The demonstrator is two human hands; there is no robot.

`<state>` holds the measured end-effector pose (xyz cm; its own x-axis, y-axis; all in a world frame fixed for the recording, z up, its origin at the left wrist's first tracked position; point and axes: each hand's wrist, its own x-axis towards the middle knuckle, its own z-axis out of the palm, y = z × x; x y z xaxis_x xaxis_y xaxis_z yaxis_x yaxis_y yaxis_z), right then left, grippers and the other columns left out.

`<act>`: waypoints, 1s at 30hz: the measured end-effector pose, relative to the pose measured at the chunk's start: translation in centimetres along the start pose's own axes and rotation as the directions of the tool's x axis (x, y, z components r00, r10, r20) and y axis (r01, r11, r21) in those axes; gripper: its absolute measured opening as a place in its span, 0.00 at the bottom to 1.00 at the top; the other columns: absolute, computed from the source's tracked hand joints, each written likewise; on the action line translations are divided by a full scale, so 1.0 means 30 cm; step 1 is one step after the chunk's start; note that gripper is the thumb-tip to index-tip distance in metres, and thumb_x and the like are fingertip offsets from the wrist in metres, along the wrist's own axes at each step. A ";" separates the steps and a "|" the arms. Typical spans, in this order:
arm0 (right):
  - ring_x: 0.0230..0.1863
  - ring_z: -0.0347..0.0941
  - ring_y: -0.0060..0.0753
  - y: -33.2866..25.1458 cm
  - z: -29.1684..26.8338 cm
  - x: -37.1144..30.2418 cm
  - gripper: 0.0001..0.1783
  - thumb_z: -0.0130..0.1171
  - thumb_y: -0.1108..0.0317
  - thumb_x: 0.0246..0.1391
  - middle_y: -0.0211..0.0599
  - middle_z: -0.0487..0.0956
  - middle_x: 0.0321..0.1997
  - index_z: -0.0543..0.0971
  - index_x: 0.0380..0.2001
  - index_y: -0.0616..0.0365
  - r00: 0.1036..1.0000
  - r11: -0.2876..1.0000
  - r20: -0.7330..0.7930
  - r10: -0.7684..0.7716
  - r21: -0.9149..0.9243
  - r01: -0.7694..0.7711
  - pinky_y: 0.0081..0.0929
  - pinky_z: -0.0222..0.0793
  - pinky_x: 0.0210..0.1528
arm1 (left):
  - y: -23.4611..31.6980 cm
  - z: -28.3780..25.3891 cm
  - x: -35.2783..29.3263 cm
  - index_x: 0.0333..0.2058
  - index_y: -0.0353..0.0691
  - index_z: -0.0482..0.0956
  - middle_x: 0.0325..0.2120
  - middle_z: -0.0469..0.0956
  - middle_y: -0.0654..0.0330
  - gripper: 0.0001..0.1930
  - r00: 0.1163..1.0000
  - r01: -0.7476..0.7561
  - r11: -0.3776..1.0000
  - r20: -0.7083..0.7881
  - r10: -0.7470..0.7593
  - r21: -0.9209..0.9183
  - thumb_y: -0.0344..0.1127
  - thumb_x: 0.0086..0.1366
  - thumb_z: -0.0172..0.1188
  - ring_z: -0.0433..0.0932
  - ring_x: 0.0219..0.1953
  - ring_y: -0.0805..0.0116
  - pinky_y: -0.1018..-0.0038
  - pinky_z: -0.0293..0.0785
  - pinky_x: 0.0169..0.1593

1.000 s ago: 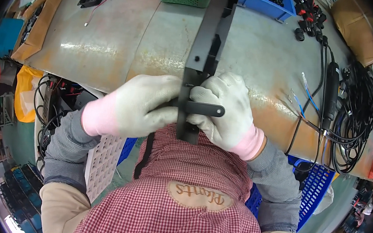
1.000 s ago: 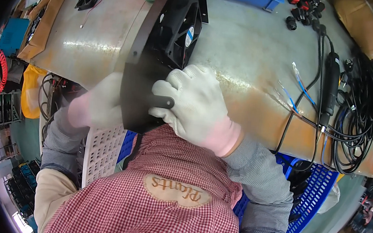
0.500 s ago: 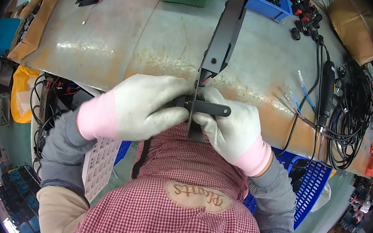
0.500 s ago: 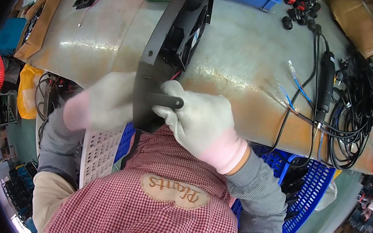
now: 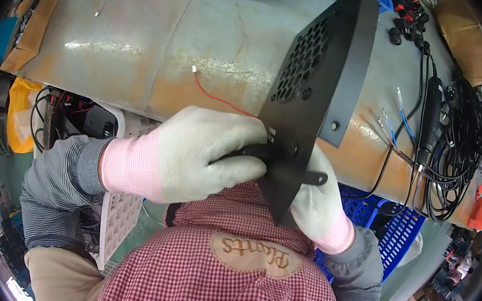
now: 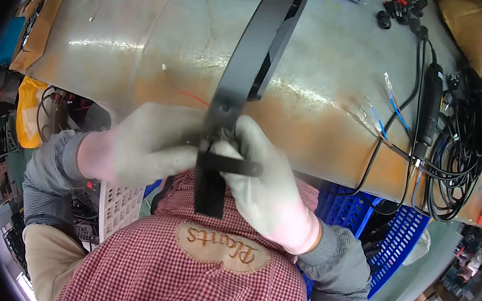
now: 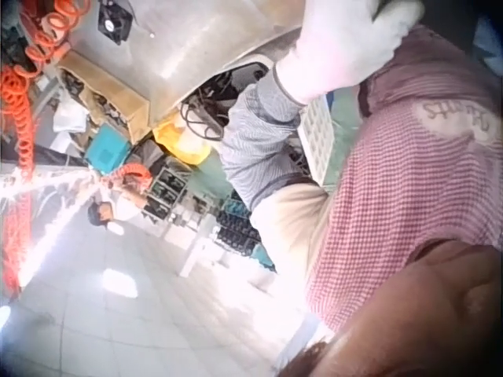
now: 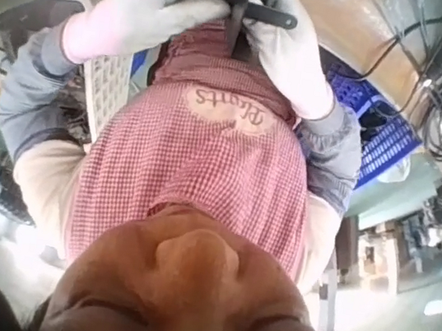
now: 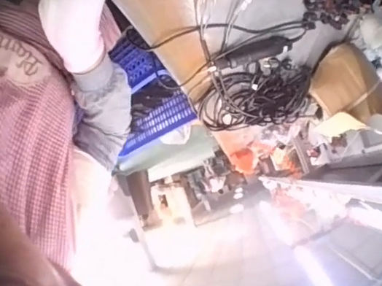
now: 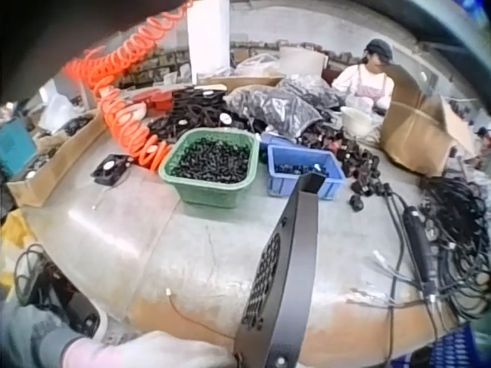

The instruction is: The person assembles a cooling fan, a power switch, and a power cable into an electronics housing unit, securing the components with screws using an electric screwdriver.

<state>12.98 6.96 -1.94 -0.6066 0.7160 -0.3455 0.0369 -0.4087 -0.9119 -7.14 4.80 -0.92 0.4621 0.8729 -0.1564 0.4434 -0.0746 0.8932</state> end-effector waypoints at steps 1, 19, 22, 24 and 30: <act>0.38 0.70 0.21 0.015 -0.021 0.000 0.15 0.49 0.61 0.65 0.35 0.75 0.38 0.69 0.47 0.63 0.999 0.998 0.031 0.022 -0.056 -0.020 0.23 0.68 0.42 | -0.003 0.010 0.001 0.39 0.33 0.72 0.31 0.76 0.45 0.15 1.000 0.000 1.000 -0.006 0.000 -0.017 0.39 0.62 0.56 0.76 0.37 0.45 0.60 0.74 0.40; 0.25 0.62 0.09 -0.014 -0.091 -0.017 0.18 0.57 0.60 0.61 0.23 0.70 0.29 0.69 0.44 0.64 0.989 0.991 0.071 0.126 -0.058 -0.122 0.10 0.57 0.24 | 0.027 0.041 0.041 0.29 0.40 0.72 0.23 0.70 0.55 0.13 0.987 -0.134 0.850 -0.013 0.163 0.510 0.43 0.53 0.59 0.72 0.25 0.51 0.58 0.67 0.29; 0.31 0.65 0.12 0.063 -0.108 -0.053 0.30 0.58 0.47 0.59 0.27 0.72 0.32 0.69 0.48 0.64 0.987 0.977 -0.049 -0.151 -0.159 0.141 0.15 0.64 0.32 | 0.015 0.059 0.040 0.29 0.38 0.74 0.24 0.73 0.56 0.13 0.976 -0.145 0.860 -0.071 0.205 0.489 0.42 0.53 0.63 0.77 0.27 0.54 0.62 0.73 0.30; 0.40 0.69 0.24 0.130 -0.113 -0.081 0.32 0.59 0.43 0.56 0.36 0.74 0.40 0.71 0.49 0.63 0.982 0.994 -0.169 -0.081 0.061 0.092 0.26 0.67 0.43 | 0.004 0.086 0.029 0.31 0.37 0.73 0.25 0.73 0.54 0.14 0.966 -0.120 0.894 -0.156 0.205 0.432 0.41 0.54 0.62 0.76 0.28 0.51 0.60 0.71 0.31; 0.57 0.67 0.45 0.151 -0.094 -0.100 0.26 0.71 0.58 0.43 0.43 0.71 0.54 0.78 0.44 0.60 0.931 0.864 -0.065 -0.359 -0.400 0.305 0.35 0.63 0.59 | 0.030 0.122 0.031 0.35 0.35 0.74 0.28 0.75 0.52 0.15 0.939 -0.134 0.857 -0.213 0.271 0.498 0.40 0.55 0.62 0.76 0.28 0.50 0.60 0.71 0.32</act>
<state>17.20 4.55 -5.66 -0.5266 0.8501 -0.0087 0.1642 0.0917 -0.9822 -3.50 3.78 -1.79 0.3904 0.9019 0.1848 0.7004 -0.4212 0.5762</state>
